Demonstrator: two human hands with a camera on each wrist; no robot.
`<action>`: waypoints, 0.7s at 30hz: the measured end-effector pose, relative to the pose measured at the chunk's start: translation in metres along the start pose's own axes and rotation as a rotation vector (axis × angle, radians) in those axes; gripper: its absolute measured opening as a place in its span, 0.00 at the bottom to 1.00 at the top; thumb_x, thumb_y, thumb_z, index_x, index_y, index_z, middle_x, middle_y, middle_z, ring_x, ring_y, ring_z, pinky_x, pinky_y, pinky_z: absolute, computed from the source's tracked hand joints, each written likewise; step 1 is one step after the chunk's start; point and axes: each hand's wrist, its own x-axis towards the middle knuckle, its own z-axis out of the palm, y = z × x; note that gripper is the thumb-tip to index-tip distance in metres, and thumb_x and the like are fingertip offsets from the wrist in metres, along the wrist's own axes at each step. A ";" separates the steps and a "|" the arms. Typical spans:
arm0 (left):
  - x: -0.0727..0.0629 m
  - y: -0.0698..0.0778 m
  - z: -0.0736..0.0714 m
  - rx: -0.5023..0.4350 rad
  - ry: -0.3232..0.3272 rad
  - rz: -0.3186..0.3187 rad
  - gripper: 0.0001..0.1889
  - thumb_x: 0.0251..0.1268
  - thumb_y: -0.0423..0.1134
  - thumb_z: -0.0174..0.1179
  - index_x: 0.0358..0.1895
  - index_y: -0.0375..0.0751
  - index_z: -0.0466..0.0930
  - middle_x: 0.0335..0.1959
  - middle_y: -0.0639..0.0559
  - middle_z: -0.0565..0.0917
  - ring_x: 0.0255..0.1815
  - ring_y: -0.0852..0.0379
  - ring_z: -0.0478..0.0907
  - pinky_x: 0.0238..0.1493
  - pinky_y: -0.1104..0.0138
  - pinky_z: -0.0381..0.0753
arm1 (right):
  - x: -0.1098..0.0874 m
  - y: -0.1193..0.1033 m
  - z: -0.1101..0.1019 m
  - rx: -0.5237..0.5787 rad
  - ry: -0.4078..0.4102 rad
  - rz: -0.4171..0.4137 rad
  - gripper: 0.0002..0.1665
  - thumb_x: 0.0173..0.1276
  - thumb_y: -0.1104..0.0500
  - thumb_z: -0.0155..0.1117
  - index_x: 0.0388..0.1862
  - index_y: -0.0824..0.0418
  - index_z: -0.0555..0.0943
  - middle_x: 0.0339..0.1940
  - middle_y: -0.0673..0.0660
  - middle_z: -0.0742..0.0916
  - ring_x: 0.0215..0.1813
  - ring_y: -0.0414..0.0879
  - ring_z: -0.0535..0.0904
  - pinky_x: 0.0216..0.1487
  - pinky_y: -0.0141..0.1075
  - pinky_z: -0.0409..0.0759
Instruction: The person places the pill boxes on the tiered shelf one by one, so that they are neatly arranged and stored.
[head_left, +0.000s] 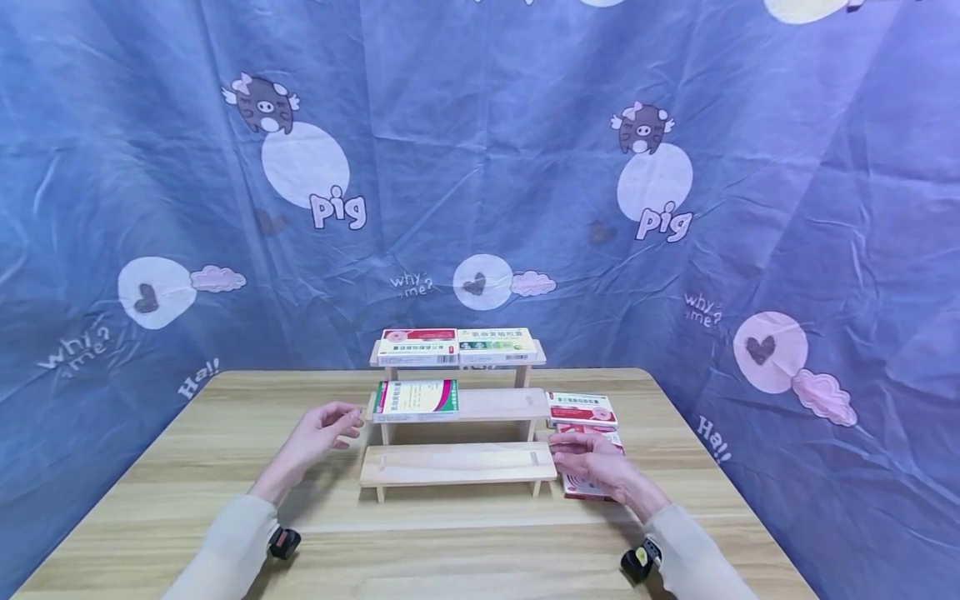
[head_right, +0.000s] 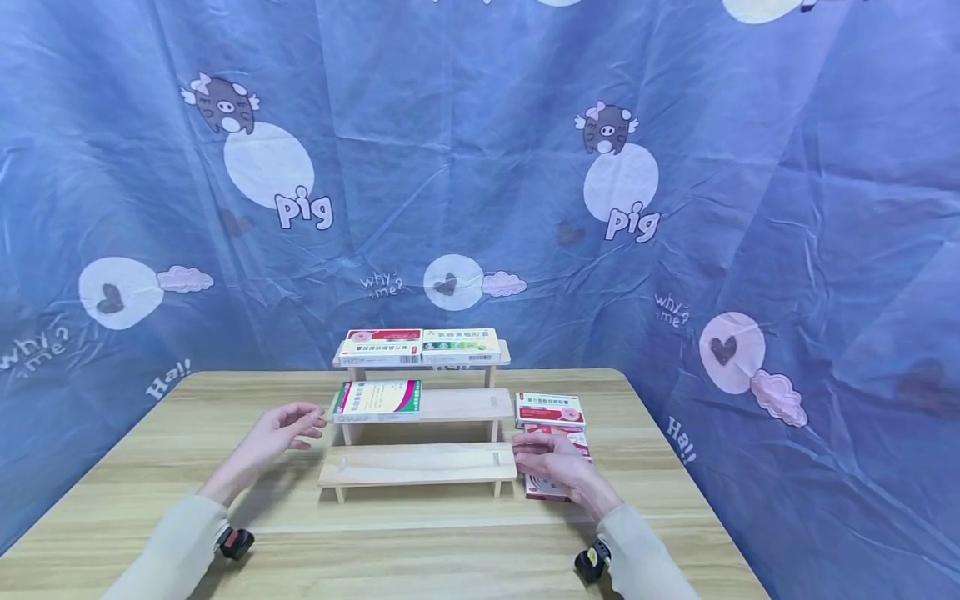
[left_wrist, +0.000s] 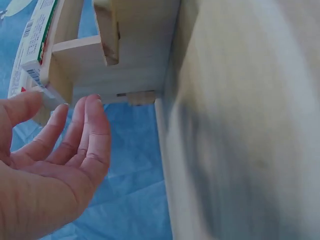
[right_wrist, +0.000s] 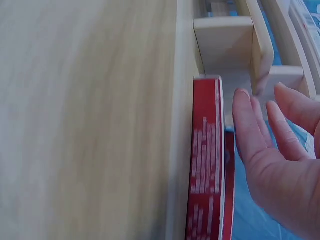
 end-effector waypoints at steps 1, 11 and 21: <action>-0.001 -0.002 0.001 -0.014 -0.013 -0.016 0.23 0.73 0.43 0.55 0.60 0.27 0.72 0.52 0.32 0.81 0.46 0.50 0.82 0.48 0.56 0.86 | -0.001 -0.001 -0.002 0.003 0.000 -0.003 0.29 0.68 0.72 0.58 0.66 0.81 0.64 0.53 0.58 0.86 0.51 0.42 0.84 0.58 0.37 0.82; -0.015 -0.016 0.009 -0.197 -0.143 -0.136 0.27 0.64 0.34 0.62 0.63 0.25 0.67 0.52 0.38 0.80 0.44 0.54 0.81 0.48 0.60 0.85 | -0.014 -0.009 -0.026 -0.138 -0.028 -0.019 0.31 0.66 0.73 0.59 0.67 0.80 0.64 0.57 0.69 0.83 0.53 0.48 0.84 0.54 0.38 0.85; -0.022 -0.019 0.016 -0.286 -0.267 -0.159 0.34 0.62 0.32 0.63 0.69 0.24 0.59 0.54 0.37 0.78 0.44 0.55 0.81 0.48 0.61 0.85 | -0.027 -0.016 -0.052 -0.390 0.045 -0.057 0.32 0.62 0.67 0.66 0.64 0.77 0.70 0.60 0.72 0.80 0.53 0.43 0.82 0.51 0.27 0.81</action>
